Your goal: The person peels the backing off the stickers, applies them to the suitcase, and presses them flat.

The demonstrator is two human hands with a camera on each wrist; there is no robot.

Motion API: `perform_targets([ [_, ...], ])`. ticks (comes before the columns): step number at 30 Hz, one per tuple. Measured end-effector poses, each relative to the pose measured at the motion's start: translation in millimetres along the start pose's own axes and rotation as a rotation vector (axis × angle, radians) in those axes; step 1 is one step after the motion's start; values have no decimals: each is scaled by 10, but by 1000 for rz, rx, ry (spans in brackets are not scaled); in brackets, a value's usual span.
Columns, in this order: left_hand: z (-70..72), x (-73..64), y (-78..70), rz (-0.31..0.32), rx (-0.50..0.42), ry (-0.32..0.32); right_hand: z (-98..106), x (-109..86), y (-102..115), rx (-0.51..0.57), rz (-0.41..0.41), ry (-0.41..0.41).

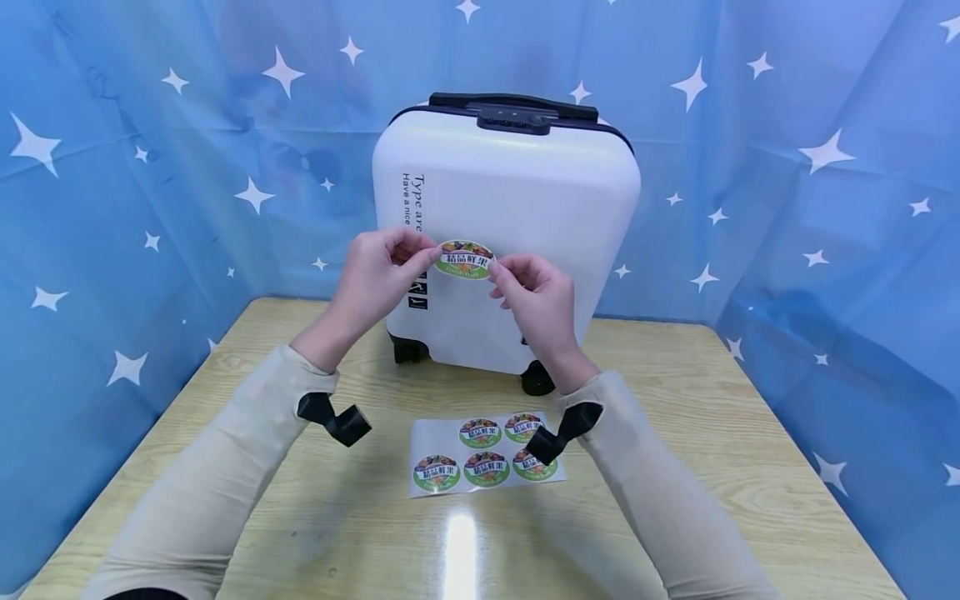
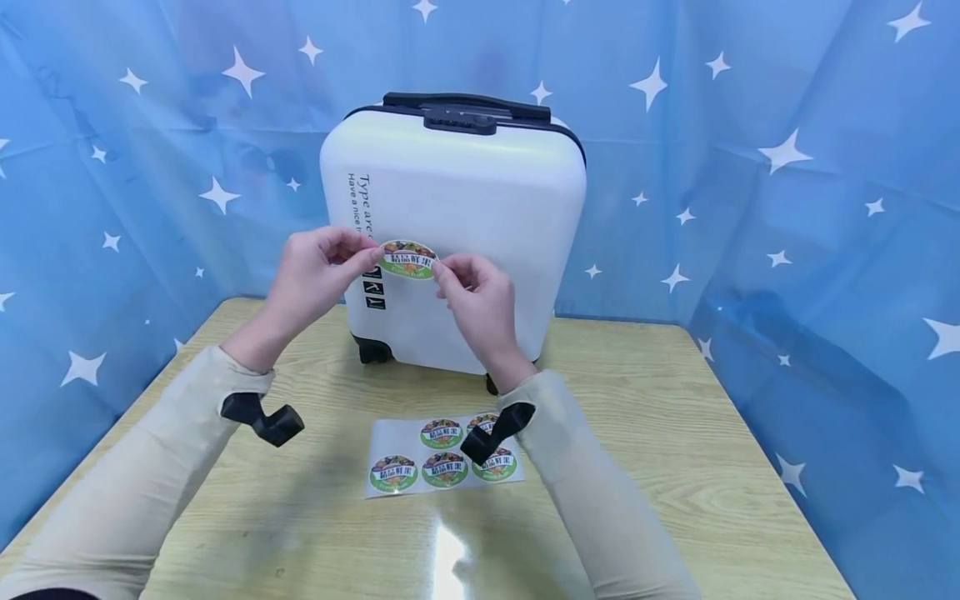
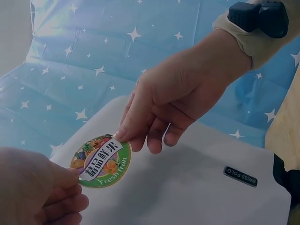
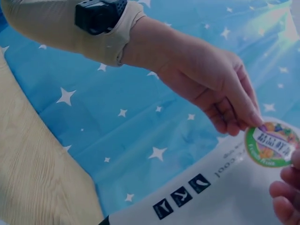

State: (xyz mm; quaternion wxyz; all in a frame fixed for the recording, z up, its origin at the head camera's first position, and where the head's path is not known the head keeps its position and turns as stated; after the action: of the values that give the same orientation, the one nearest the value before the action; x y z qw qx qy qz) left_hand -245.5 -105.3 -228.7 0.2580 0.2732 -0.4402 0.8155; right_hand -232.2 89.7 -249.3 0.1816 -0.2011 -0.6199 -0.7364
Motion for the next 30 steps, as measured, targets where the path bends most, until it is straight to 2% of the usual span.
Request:
perform_targets([
  [5, 22, 85, -14, 4, -2, -12, -6, 160, -104, 19, -43, -7],
  [9, 46, 154, -18, -1, -8, -32, -21, 234, -72, 9, -49, -16],
  [19, 98, 249, -18, 33, 22, -40, -48, 330, -5, -12, -82, -38],
  [30, 118, 386, -19, 2, 74, -80, -87, 445, 50, -57, -48, -82],
])
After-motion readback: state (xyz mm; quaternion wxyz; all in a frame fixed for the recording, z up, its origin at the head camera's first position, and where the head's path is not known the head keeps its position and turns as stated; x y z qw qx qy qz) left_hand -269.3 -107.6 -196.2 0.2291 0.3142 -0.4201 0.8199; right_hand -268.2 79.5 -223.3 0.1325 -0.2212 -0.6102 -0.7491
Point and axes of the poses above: each hand's wrist, its own x-axis towards the middle knuckle, its own z-axis out of the back of the hand, y = z × x, the point moved 1 cm from there along x, towards the middle knuckle, and after that the axes turned 4 degrees about -z, right-handed, at the moved point
